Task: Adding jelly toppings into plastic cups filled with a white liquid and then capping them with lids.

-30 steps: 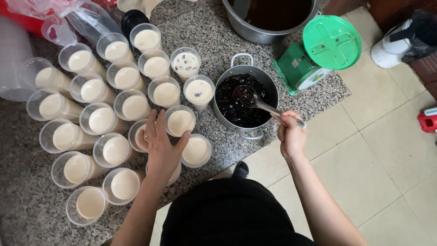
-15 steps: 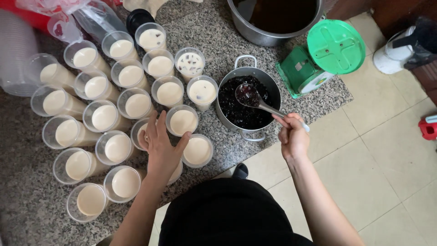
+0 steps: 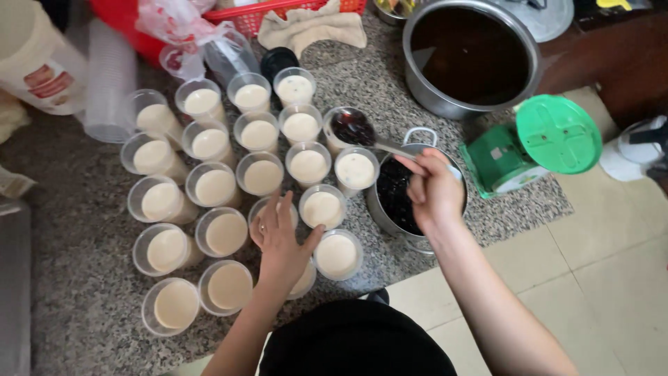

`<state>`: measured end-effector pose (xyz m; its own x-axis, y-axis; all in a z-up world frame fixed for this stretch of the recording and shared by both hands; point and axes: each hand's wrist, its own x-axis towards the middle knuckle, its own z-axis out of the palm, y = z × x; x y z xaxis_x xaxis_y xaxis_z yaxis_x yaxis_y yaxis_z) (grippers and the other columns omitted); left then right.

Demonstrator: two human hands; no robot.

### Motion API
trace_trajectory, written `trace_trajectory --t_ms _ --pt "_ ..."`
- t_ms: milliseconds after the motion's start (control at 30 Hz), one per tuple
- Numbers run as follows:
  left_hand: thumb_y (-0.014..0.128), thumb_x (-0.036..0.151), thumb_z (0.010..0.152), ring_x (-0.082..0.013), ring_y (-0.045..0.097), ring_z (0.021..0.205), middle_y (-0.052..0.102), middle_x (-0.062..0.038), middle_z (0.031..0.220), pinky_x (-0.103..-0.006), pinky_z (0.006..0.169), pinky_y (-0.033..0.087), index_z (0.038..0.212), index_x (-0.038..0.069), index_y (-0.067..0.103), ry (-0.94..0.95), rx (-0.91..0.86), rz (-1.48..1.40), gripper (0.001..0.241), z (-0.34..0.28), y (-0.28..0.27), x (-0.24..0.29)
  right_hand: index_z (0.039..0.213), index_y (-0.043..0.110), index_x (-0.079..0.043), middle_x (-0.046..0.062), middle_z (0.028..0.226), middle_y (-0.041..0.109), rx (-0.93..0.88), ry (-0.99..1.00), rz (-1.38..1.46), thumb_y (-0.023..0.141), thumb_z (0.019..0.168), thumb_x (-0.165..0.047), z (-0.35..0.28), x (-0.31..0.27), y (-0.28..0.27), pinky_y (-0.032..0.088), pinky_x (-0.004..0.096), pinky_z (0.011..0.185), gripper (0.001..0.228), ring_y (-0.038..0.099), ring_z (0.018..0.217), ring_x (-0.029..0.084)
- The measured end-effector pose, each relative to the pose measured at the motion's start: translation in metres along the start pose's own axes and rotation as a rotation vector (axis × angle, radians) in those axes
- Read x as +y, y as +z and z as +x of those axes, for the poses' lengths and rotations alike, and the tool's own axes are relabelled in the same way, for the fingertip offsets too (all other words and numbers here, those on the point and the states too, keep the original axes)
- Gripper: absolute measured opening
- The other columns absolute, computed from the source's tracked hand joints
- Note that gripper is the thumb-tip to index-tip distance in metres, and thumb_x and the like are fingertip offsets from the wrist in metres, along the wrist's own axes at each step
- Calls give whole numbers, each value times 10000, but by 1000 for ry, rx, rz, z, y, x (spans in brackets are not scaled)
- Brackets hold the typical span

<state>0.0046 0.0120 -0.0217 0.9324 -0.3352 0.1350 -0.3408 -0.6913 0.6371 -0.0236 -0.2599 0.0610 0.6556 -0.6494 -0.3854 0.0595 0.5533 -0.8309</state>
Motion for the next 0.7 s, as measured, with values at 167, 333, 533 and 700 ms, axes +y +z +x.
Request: trace_trajectory --t_ms 167,333,533,700 --pt "779 523 903 -359 380 1474 329 -178 1624 -639 1174 163 1610 132 364 2 -13 -33 909 -1 -9 -1 1024 585 -211 261 982 787 -46 -16 10 592 929 -82 55 60 40 156 197 341 161 260 286 59" --pt "745 518 933 -378 398 1457 312 -188 1636 -651 1171 167 1606 101 362 0 -33 -45 879 -1 -22 4 861 703 -151 132 688 741 -11 -291 -244 640 894 -5 32 68 86 194 190 339 163 321 294 51" --pt "750 433 969 -433 404 1438 302 -241 1622 -670 1155 133 1618 71 337 60 -52 -86 851 2 -21 4 908 822 -178 89 911 814 -291 -703 -649 645 952 73 34 85 60 563 276 913 310 692 1000 61" --pt "741 501 955 -406 416 1438 320 -224 1620 -632 1158 178 1615 75 349 95 -39 -37 878 3 -10 5 865 805 -167 49 643 701 -84 -606 -507 691 903 3 6 62 47 499 227 531 209 565 604 56"
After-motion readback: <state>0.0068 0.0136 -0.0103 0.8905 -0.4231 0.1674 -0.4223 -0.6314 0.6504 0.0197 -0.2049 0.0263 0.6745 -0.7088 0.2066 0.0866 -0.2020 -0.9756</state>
